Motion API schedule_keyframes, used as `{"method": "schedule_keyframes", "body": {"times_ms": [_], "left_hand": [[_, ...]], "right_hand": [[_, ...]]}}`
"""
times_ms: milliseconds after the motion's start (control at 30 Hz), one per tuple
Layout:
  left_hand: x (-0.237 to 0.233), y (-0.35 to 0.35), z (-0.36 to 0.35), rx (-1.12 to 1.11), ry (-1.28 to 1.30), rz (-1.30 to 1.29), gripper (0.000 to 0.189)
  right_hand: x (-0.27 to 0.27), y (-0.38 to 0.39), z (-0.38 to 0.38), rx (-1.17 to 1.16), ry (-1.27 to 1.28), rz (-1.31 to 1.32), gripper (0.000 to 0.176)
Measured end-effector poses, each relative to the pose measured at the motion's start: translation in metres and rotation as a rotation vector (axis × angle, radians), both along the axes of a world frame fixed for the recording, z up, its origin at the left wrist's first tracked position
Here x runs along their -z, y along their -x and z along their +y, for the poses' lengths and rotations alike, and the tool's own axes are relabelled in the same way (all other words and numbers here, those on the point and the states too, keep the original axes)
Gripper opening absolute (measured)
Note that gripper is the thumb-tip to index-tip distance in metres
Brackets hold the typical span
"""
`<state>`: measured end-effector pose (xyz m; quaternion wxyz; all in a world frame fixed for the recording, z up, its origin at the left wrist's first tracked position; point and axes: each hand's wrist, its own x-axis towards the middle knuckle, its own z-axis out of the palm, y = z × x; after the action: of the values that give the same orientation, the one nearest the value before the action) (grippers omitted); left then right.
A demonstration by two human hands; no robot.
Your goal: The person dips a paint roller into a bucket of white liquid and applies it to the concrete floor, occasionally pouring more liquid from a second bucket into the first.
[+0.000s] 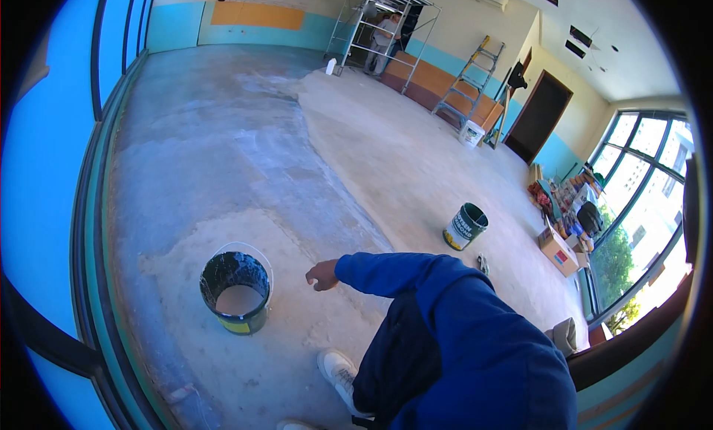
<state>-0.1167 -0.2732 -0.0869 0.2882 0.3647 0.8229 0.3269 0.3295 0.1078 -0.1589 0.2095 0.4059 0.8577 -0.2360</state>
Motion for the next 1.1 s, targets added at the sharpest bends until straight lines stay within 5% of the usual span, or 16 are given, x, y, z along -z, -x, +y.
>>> {"method": "schedule_keyframes", "body": {"times_ms": [533, 733, 833, 967, 1033, 1100], "left_hand": [[-0.054, 0.007, -0.001, 0.044, -0.095, -0.111, 0.040], [-0.095, 0.001, 0.080, 0.215, -0.463, -0.140, 0.034], [-0.063, 0.019, 0.124, 0.215, -0.489, 0.129, 0.027], [-0.098, 0.013, 0.131, 0.338, -0.379, -0.002, 0.026], [-0.097, 0.002, 0.130, 0.333, -0.545, 0.012, 0.027], [-0.112, -0.011, 0.109, 0.295, -0.471, 0.014, 0.028]], "right_hand": [[-0.056, 0.029, -0.016, 0.160, 0.009, -0.088, 0.039], [-0.109, 0.013, -0.033, 0.059, -0.192, -0.139, 0.037], [-0.138, 0.018, -0.027, 0.118, -0.316, -0.209, 0.035], [-0.168, 0.048, 0.003, 0.181, -0.454, -0.051, 0.044], [-0.141, 0.033, 0.045, 0.087, -0.518, 0.247, 0.051], [-0.160, 0.051, 0.041, 0.059, -0.316, 0.303, 0.043]]}}
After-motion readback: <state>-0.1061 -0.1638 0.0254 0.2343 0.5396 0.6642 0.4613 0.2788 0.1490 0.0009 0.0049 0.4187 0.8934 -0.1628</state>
